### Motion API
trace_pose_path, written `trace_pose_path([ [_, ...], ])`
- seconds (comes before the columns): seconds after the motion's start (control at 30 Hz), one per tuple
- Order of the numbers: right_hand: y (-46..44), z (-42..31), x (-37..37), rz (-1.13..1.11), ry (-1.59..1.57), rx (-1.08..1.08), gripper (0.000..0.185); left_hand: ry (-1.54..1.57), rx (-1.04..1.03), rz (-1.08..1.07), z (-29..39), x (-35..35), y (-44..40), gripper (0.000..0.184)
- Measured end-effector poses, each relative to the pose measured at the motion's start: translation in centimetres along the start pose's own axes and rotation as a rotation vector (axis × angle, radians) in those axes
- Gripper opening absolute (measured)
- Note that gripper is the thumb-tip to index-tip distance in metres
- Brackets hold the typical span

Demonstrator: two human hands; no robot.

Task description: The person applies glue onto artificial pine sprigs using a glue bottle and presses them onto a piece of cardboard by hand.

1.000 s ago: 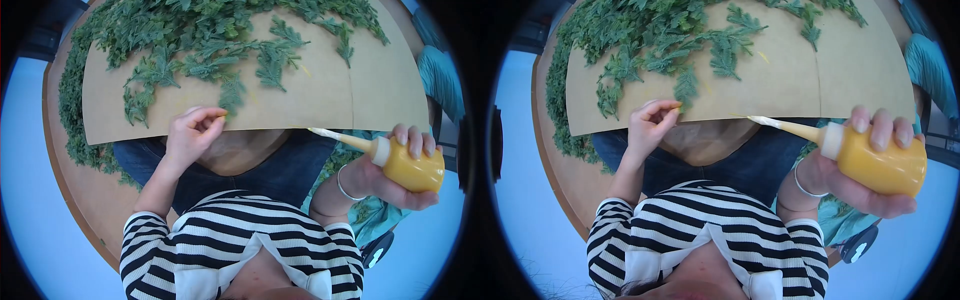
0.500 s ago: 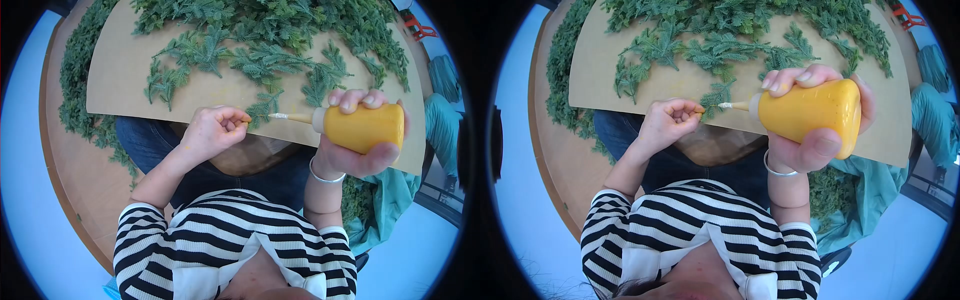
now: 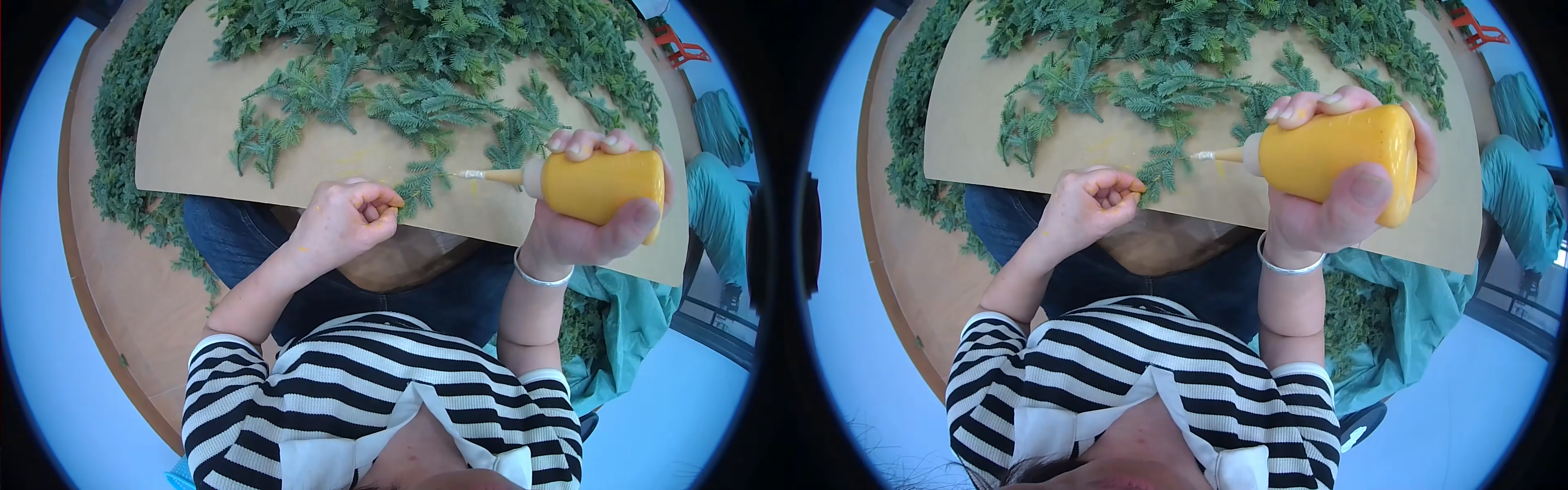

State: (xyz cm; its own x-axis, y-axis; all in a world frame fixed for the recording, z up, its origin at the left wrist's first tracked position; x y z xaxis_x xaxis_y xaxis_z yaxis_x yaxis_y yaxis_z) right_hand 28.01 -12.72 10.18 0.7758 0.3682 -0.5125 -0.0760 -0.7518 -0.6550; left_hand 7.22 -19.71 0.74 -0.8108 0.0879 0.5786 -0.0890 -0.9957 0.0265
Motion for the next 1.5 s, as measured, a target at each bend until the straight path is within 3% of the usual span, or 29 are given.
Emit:
trace_pose_path([
  [0.3, 0.6, -0.1, -1.4, -0.057, -0.275, -0.042, 0.046, 0.021, 0.072, -0.037, 0.1, -0.1, -0.3, 0.015],
  [0.37, 0.6, 0.9, -1.2, 0.012, -0.077, -0.070, 0.045, 0.016, 0.063, -0.028, 0.1, 0.1, -0.2, 0.016],
  [0.77, -0.9, 1.5, 0.5, 0.153, 0.075, -0.007, 0.043, -0.005, 0.044, -0.027, 0.1, 0.2, -0.3, 0.017],
  [0.9, -1.0, 1.3, 0.7, 0.184, 0.004, -0.036, 0.043, 0.000, 0.053, -0.046, 0.3, 0.2, -0.4, 0.016],
  [0.97, -0.8, 0.7, 0.3, 0.192, -0.208, -0.045, 0.042, -0.006, 0.060, -0.055, 0.3, 0.2, -0.4, 0.016],
  [1.17, -0.9, 1.0, -0.4, 0.105, 0.004, -0.026, 0.043, 0.019, 0.094, -0.070, 0.1, 0.1, -0.5, 0.018],
  [1.5, -2.0, 1.1, 0.6, 0.136, 0.066, 0.036, 0.043, -0.017, 0.062, -0.062, 0.4, 0.2, -0.5, 0.017],
])
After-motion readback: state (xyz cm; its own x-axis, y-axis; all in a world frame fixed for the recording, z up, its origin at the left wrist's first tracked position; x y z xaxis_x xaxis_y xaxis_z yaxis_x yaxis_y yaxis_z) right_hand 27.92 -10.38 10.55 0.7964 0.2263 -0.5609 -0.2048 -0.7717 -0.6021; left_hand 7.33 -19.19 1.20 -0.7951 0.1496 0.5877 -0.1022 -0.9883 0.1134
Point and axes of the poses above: each hand's wrist, its own y-axis away from the middle knuckle, its own x-axis out of the back of the hand, z = x × y, the point moved 6 cm from there along -y, towards the middle knuckle, and after that the axes turned 6 degrees about -y, right-handed, at the moved point
